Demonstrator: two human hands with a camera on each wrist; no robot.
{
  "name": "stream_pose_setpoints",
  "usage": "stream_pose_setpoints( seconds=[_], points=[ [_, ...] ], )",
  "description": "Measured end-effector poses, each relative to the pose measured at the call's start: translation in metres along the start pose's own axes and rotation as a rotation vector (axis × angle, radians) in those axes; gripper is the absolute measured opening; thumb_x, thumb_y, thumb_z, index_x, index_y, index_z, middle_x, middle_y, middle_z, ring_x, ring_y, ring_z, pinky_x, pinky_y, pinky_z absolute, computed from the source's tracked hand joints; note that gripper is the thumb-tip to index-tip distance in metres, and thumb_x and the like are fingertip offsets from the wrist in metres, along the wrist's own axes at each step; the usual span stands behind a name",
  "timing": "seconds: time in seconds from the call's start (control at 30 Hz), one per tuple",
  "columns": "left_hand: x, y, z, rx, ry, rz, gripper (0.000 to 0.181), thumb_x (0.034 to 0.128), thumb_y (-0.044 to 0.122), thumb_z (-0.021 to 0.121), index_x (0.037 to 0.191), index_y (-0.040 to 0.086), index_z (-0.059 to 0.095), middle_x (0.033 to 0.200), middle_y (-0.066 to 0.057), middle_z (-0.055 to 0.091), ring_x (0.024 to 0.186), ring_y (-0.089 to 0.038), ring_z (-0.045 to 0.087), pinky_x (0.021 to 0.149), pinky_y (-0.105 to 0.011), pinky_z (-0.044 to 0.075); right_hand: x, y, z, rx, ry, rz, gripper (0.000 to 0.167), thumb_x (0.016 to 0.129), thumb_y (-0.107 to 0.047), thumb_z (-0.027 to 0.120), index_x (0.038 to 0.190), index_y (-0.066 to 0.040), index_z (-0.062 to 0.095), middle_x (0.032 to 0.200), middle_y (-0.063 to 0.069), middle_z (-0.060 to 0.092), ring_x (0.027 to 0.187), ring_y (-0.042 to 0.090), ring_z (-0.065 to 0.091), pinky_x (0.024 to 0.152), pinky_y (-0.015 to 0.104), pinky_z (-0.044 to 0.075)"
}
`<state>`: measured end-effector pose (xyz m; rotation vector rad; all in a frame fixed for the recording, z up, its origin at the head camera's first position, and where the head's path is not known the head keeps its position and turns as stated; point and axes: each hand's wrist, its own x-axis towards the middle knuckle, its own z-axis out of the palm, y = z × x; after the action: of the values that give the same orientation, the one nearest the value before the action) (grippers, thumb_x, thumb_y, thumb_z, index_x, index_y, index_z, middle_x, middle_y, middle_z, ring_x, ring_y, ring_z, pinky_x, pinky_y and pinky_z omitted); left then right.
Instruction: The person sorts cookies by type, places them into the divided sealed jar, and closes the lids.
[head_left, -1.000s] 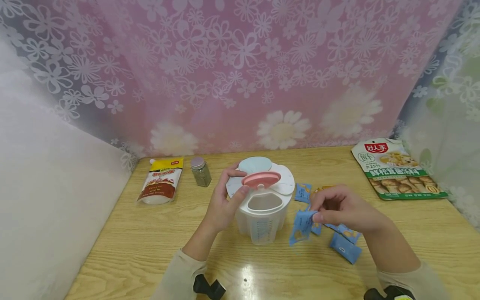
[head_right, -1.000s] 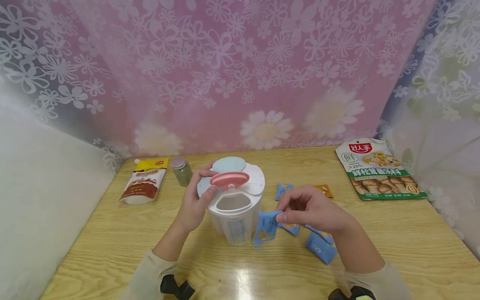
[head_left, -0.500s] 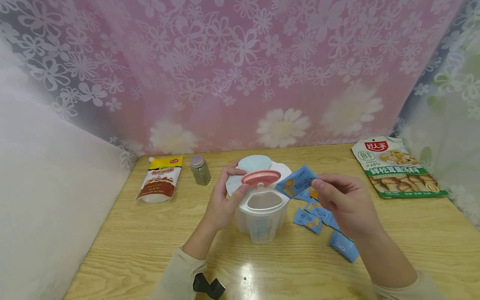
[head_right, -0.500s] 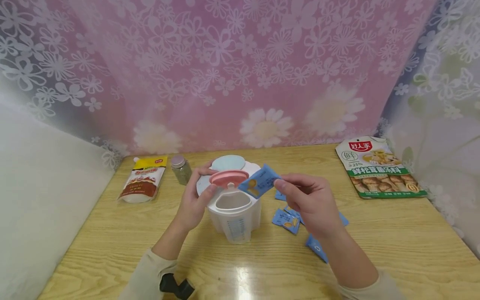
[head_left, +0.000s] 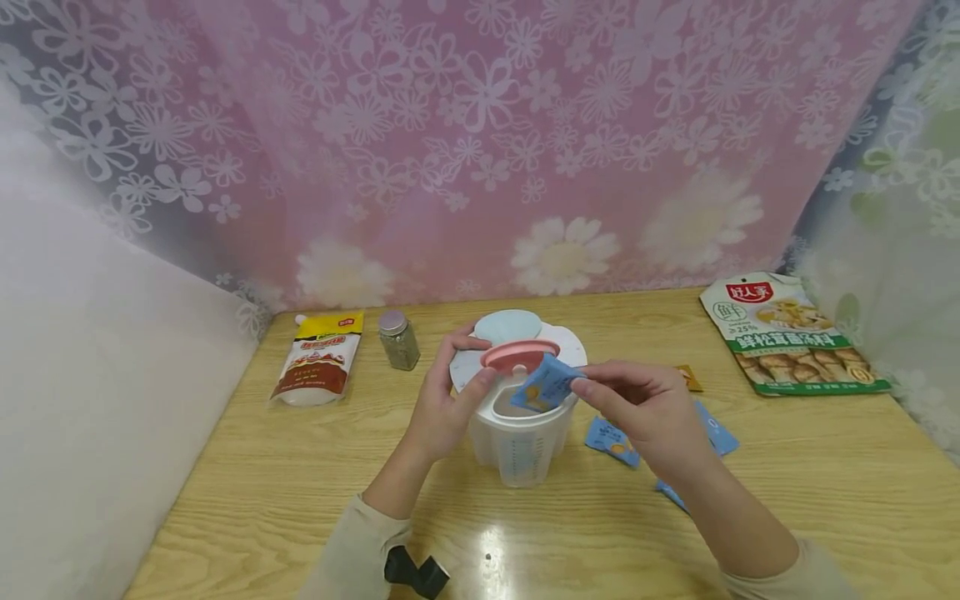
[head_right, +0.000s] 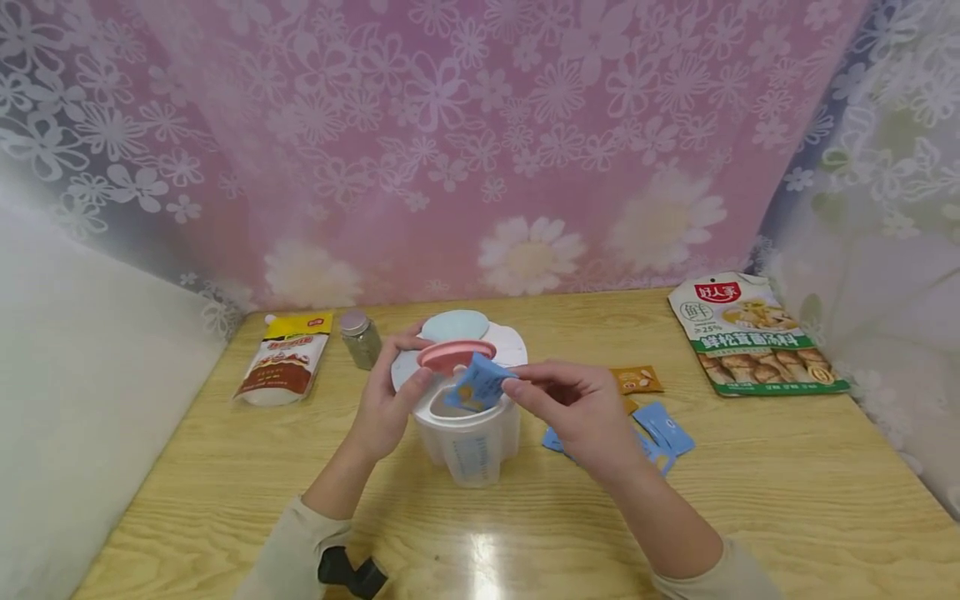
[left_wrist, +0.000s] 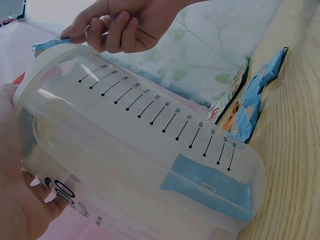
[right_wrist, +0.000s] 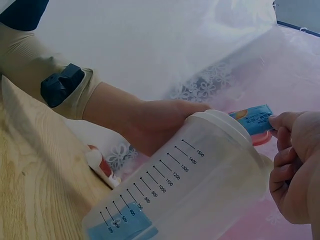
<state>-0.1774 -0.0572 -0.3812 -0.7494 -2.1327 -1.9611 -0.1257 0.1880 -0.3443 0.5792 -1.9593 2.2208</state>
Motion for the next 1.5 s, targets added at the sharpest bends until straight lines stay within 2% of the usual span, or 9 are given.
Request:
stream_pose_setpoints(
  seconds=[0.13, 0.23, 0.3, 0.57, 0.67, 0.77, 0.93, 1.27, 1.5],
  points=[
    [0.000, 0.001, 0.000, 0.001, 0.000, 0.009, 0.036, 0.0969, 0.029, 0.060, 0.123, 0.007, 0.051, 0.157, -0.007, 0.039, 0.142, -0.029, 0.042, 0.110, -0.044, 0.042, 0.000, 0.002, 0.002, -0.100, -0.037, 0.030, 0.021, 0.092, 0.003, 0.065, 0.108, -0.006, 0.076, 0.086, -0.008, 0.072, 0.067, 0.007, 0.054, 0.057, 0.024, 0.047],
    [0.000, 0.001, 0.000, -0.004, 0.001, 0.015, 0.035, 0.0960, 0.026, 0.060, 0.123, 0.006, 0.051, 0.157, -0.009, 0.038, 0.142, -0.031, 0.042, 0.110, -0.045, 0.043, 0.001, 0.004, 0.001, -0.176, -0.065, 0.061, 0.020, 0.092, -0.002, 0.068, 0.110, -0.005, 0.075, 0.090, -0.008, 0.073, 0.071, 0.008, 0.060, 0.065, 0.024, 0.053],
    [0.000, 0.001, 0.000, -0.007, 0.002, 0.019, 0.034, 0.0954, 0.024, 0.060, 0.123, 0.006, 0.051, 0.157, -0.011, 0.038, 0.142, -0.032, 0.042, 0.109, -0.045, 0.043, 0.002, 0.005, 0.000, -0.201, -0.084, 0.072, 0.020, 0.092, -0.003, 0.069, 0.110, -0.005, 0.075, 0.088, -0.008, 0.071, 0.069, 0.008, 0.058, 0.063, 0.025, 0.052],
    [-0.001, 0.000, 0.000, -0.001, 0.000, 0.023, 0.035, 0.0959, 0.025, 0.059, 0.123, 0.005, 0.050, 0.156, -0.012, 0.038, 0.141, -0.033, 0.042, 0.108, -0.040, 0.044, 0.007, 0.011, -0.018, -0.055, -0.172, 0.086, 0.028, 0.096, 0.002, 0.059, 0.109, -0.016, 0.076, 0.067, -0.013, 0.052, 0.053, 0.019, 0.028, 0.046, 0.031, 0.028],
    [0.000, 0.000, 0.000, 0.000, 0.003, 0.022, 0.035, 0.0958, 0.025, 0.060, 0.122, 0.005, 0.051, 0.156, -0.012, 0.038, 0.141, -0.033, 0.042, 0.109, -0.042, 0.044, 0.010, 0.012, -0.027, -0.059, -0.179, 0.074, 0.026, 0.096, 0.003, 0.059, 0.105, -0.015, 0.075, 0.072, -0.012, 0.059, 0.054, 0.019, 0.028, 0.047, 0.031, 0.029],
    [0.000, 0.000, -0.001, 0.004, 0.008, 0.024, 0.035, 0.0953, 0.026, 0.060, 0.122, 0.005, 0.051, 0.156, -0.012, 0.039, 0.142, -0.033, 0.042, 0.109, -0.043, 0.044, 0.014, 0.015, -0.040, -0.093, -0.215, 0.067, 0.025, 0.095, 0.005, 0.059, 0.103, -0.014, 0.074, 0.082, -0.011, 0.067, 0.057, 0.012, 0.042, 0.051, 0.028, 0.039],
    [0.000, 0.001, 0.000, -0.006, 0.000, 0.022, 0.036, 0.0961, 0.027, 0.059, 0.123, 0.005, 0.051, 0.156, -0.011, 0.039, 0.141, -0.031, 0.043, 0.109, -0.040, 0.044, 0.020, 0.024, -0.066, -0.096, -0.361, 0.072, 0.032, 0.094, 0.010, 0.056, 0.107, -0.014, 0.073, 0.086, -0.010, 0.065, 0.067, 0.009, 0.051, 0.056, 0.029, 0.045],
    [0.000, 0.003, 0.000, -0.007, -0.007, 0.024, 0.036, 0.0957, 0.026, 0.058, 0.124, 0.004, 0.050, 0.157, -0.013, 0.037, 0.142, -0.033, 0.040, 0.110, -0.048, 0.042, 0.031, 0.048, -0.096, 0.016, -0.718, 0.061, 0.038, 0.088, 0.017, 0.060, 0.124, 0.008, 0.062, 0.086, -0.006, 0.062, 0.066, 0.019, 0.050, 0.062, 0.033, 0.055],
    [-0.001, 0.001, 0.000, -0.009, -0.010, 0.020, 0.036, 0.0957, 0.025, 0.058, 0.124, 0.005, 0.049, 0.157, -0.014, 0.037, 0.143, -0.034, 0.040, 0.109, -0.048, 0.043, 0.034, 0.076, -0.116, 0.086, -0.841, 0.096, 0.047, 0.085, 0.020, 0.062, 0.130, 0.014, 0.054, 0.081, 0.006, 0.055, 0.065, 0.025, 0.040, 0.057, 0.036, 0.050]
  ],
)
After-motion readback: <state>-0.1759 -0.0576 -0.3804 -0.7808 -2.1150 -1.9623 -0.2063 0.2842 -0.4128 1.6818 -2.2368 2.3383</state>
